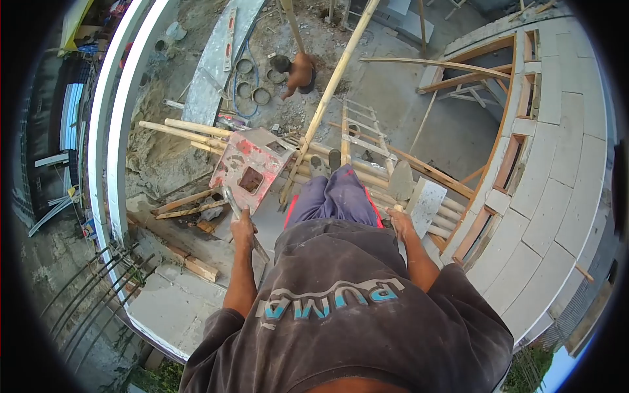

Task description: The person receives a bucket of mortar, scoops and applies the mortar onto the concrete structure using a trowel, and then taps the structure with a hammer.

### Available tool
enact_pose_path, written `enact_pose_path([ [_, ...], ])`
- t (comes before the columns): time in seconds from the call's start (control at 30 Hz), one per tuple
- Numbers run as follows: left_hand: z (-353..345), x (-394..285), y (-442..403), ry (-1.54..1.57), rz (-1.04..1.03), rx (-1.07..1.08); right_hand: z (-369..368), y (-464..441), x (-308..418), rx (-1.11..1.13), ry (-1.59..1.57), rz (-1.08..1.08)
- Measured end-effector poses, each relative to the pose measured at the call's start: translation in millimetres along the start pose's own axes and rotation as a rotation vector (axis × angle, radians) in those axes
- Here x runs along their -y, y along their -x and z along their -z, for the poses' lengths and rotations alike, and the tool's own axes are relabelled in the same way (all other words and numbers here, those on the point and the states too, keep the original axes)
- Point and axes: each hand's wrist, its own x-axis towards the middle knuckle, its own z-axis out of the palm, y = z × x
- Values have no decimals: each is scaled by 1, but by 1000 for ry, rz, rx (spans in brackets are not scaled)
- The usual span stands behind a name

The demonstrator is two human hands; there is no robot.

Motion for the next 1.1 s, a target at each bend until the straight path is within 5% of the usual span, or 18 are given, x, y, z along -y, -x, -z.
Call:
enact_pose_path([
  [0.33, -7, 20, -74, -283, -8, 170, -8, 40, -6, -93, -200, -36],
  [0.47, -14, 34, -105, -216, 166, 206, -1, 42, -26, -125, -222, -55],
  [0.67, -61, 2, -106, -420, 103, 454, -2, 42, -32, 51, -863, 49],
  [0.77, -116, 24, -146, -941, -133, 609, -12, 60, 4, 309, -1194, 114],
  [0.83, -164, -10, -119, -1180, -271, 837, -20, 75, 32, 414, -1200, 166],
  [0.87, -180, -29, -87, -1078, -257, 700, -25, 78, 41, 457, -1187, 200],
  [0.93, -212, -85, -18, -1137, -345, 876, -27, 78, 48, 647, -1217, 255],
  [0.97, -239, -54, -30, -1233, -530, 1114, -27, 82, 54, 686, -1164, 289],
  [1.1, -271, -57, 74, -1190, -498, 1143, -17, 72, 50, 612, -995, 224],
])
